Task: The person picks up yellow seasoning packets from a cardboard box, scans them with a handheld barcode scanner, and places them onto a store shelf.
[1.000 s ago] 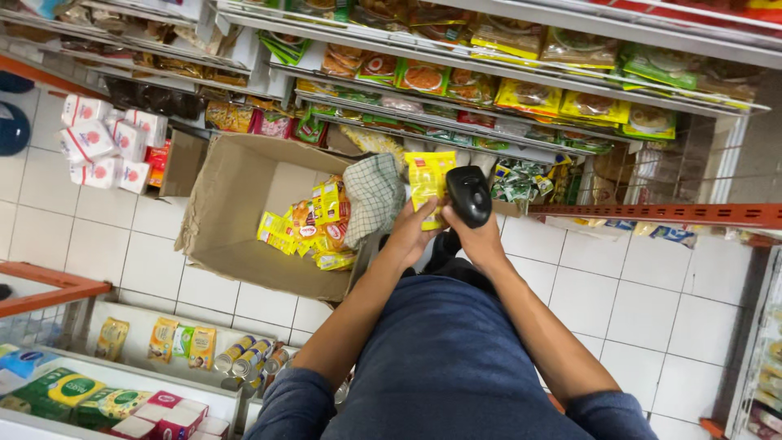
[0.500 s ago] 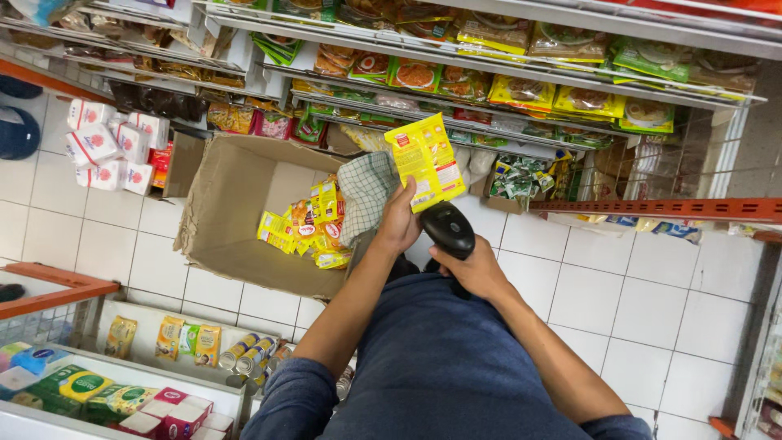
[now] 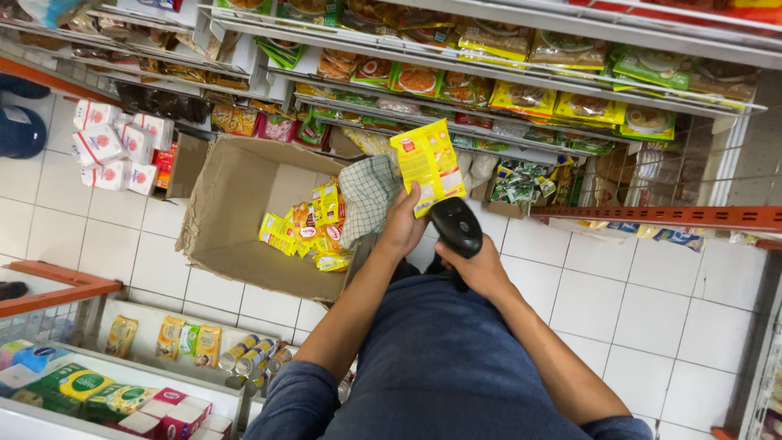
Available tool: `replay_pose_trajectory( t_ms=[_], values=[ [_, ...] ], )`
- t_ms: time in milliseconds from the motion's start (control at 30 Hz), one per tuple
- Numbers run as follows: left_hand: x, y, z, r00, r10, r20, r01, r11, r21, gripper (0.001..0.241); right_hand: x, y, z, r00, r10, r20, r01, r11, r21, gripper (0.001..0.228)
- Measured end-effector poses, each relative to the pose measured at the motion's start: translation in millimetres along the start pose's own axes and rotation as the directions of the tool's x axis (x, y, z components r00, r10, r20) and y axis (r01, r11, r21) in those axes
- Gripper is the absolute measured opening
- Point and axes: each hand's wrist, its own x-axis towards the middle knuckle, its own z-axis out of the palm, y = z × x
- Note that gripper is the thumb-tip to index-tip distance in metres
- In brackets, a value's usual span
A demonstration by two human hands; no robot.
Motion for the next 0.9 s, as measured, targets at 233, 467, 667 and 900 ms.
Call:
replay_pose_trajectory(
  t_ms=[233, 467, 667, 900],
  values=[
    [-15.8, 3.1, 38.0, 0.969, 0.118, 0.219, -0.239, 0.69, 0.684, 0.058, 15.2, 5.7, -10.7, 0.941, -0.024, -0.339, 0.069, 0.99, 0.121, 0.032],
    [-36.7, 41.2, 95.3, 0.93, 0.261, 0.26, -0.343, 0.356, 0.869, 0.045, 33.1, 16.5, -37.0, 0.965, -0.003, -0.263, 0.219, 0.563, 0.797, 0.055],
    [-17.7, 47.6, 87.7, 0.994, 0.043, 0.101, -0.102, 0.697, 0.709, 0.036, 34.2, 27.7, -61.5, 0.991, 0.033, -0.13, 0.089, 0.565, 0.82, 0.049],
    [-6.3, 53.2, 86.4, 0.979, 0.143, 0.144, -0.201, 0.794, 0.574, 0.027, 35.1, 5.5, -60.5, 0.953, -0.098, -0.288, 0.275, 0.681, 0.679, 0.05]
  ],
)
